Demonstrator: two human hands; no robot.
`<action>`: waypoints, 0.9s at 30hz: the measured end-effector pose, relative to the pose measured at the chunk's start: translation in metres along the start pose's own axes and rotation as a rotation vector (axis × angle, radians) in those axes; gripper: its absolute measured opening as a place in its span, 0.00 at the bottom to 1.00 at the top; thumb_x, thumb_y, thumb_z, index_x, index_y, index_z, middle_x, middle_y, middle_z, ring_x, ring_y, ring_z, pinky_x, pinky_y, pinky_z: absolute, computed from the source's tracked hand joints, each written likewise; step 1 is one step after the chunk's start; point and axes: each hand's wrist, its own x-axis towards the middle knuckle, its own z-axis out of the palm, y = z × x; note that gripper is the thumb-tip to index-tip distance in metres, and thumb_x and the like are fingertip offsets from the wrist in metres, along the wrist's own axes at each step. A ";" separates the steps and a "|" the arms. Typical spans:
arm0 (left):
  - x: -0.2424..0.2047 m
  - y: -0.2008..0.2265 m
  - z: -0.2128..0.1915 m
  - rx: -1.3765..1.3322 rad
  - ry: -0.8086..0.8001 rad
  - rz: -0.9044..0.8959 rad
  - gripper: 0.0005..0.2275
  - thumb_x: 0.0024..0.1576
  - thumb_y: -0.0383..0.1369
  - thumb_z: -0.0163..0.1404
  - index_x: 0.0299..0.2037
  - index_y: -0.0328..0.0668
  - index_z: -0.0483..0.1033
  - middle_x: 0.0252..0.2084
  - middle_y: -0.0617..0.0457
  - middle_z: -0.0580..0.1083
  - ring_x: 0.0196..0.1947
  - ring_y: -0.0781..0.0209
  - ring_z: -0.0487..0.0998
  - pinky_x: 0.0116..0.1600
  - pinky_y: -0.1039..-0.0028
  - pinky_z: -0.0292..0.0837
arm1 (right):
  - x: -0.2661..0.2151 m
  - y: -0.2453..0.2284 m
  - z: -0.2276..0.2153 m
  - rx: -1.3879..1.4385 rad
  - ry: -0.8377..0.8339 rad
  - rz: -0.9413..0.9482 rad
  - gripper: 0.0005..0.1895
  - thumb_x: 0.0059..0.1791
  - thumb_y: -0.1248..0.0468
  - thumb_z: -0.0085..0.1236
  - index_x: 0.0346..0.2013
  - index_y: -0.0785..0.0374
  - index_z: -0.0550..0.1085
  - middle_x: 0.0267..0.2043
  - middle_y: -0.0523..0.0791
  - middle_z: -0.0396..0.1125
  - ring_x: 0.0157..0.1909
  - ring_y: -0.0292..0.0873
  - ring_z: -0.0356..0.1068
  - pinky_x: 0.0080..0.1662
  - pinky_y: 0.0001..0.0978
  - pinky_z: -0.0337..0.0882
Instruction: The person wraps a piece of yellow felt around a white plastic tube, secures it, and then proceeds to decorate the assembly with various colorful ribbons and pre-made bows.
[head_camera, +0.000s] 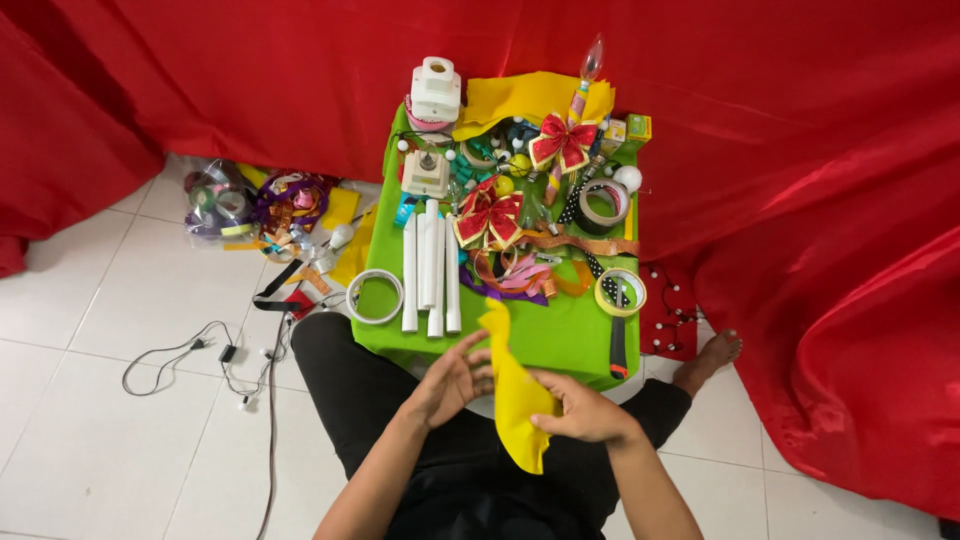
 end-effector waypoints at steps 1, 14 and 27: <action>0.001 0.008 0.018 -0.002 0.000 0.000 0.36 0.60 0.57 0.43 0.74 0.48 0.49 0.63 0.46 0.70 0.55 0.54 0.79 0.57 0.62 0.76 | 0.000 -0.004 -0.003 0.000 0.000 0.002 0.32 0.47 0.74 0.61 0.66 0.62 0.68 0.56 0.51 0.75 0.51 0.43 0.74 0.52 0.44 0.77; -0.001 0.053 0.044 0.302 0.840 0.286 0.07 0.59 0.27 0.57 0.44 0.38 0.73 0.45 0.45 0.79 0.43 0.53 0.84 0.49 0.66 0.82 | -0.004 -0.012 -0.086 0.007 0.332 -0.068 0.36 0.41 0.78 0.69 0.63 0.66 0.69 0.41 0.47 0.76 0.42 0.38 0.76 0.48 0.33 0.76; -0.010 0.059 0.039 0.309 0.920 0.245 0.07 0.60 0.30 0.57 0.42 0.38 0.73 0.41 0.44 0.80 0.38 0.52 0.85 0.43 0.64 0.84 | -0.001 0.013 -0.105 0.190 0.572 -0.141 0.16 0.43 0.81 0.64 0.37 0.66 0.67 0.48 0.48 0.67 0.44 0.42 0.75 0.46 0.33 0.78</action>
